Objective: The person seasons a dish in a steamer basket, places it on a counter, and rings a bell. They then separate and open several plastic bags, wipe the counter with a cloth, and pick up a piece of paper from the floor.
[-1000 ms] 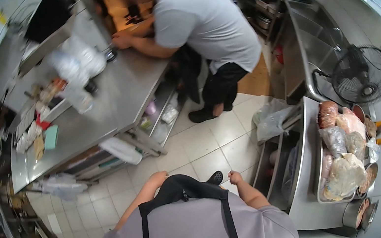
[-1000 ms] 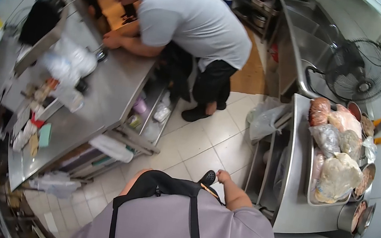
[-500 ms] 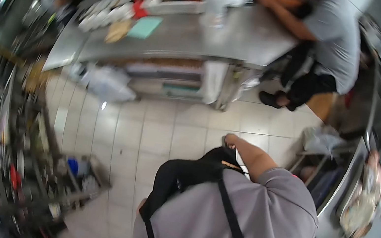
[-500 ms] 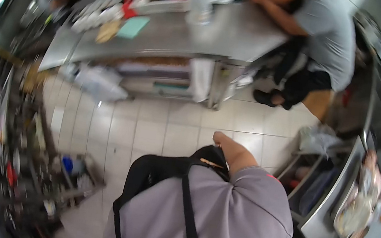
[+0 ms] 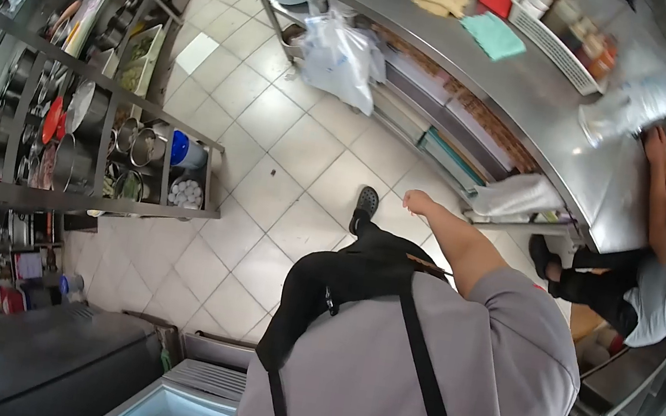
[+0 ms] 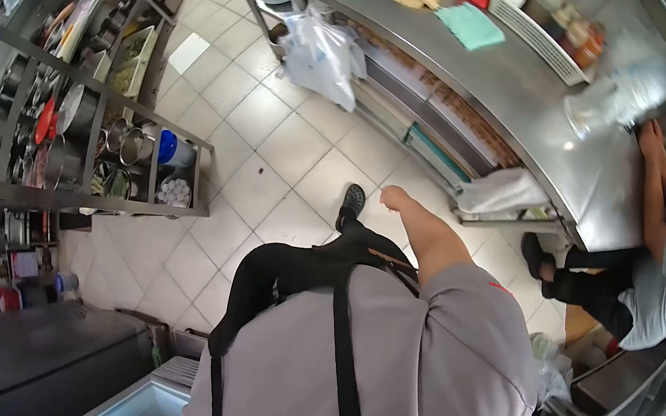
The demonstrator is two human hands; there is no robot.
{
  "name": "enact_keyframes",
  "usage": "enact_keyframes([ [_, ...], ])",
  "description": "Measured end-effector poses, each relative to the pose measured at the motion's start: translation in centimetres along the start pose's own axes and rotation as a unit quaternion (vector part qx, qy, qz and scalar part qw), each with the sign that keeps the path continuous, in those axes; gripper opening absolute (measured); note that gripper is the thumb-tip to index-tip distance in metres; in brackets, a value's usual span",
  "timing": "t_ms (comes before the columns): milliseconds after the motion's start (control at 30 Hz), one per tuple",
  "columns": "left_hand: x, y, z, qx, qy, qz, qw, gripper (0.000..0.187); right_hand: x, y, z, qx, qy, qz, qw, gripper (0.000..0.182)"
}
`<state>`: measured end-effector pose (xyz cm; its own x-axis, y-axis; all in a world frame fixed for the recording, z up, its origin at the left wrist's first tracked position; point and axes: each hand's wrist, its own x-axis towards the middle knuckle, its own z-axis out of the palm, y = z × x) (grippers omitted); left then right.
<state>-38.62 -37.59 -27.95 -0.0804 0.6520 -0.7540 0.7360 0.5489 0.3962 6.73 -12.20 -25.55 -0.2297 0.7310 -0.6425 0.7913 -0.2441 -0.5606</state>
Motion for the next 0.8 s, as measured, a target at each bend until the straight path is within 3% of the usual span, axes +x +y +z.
enact_keyframes([
  [100, 1.4, 0.9, -3.1, -0.001, 0.001, -0.025, 1.000, 0.038, 3.8, -0.8, -1.6, 0.014, -0.050, 0.040, 0.998, 0.017],
  [333, 7.5, 5.0, -9.8, 0.025, -0.001, -0.033, 0.999, 0.037, 10.2, -0.4, -6.0, 0.089, -0.050, 0.132, 0.986, 0.019],
  [533, 15.5, 10.5, -15.7, 0.065, 0.013, 0.051, 0.996, 0.037, 11.4, -2.7, -8.8, 0.127, 0.053, 0.178, 0.974, 0.018],
  [600, 19.1, 13.2, -17.8, 0.062, 0.017, 0.103, 0.993, 0.037, 10.8, -3.2, -7.9, 0.187, 0.140, 0.129, 0.964, 0.015],
  [633, 20.8, 14.2, -18.6, 0.052, 0.013, 0.119, 0.991, 0.037, 10.5, -3.1, -7.2, 0.193, 0.138, 0.137, 0.962, 0.015],
  [733, 24.5, 16.1, -21.6, 0.011, -0.049, 0.148, 0.988, 0.030, 8.7, -2.3, -5.1, 0.266, 0.131, 0.177, 0.938, 0.017],
  [800, 26.0, 16.7, -24.3, 0.092, -0.097, 0.163, 0.978, 0.027, 6.4, -2.2, -2.4, 0.348, 0.179, 0.216, 0.895, 0.015],
])
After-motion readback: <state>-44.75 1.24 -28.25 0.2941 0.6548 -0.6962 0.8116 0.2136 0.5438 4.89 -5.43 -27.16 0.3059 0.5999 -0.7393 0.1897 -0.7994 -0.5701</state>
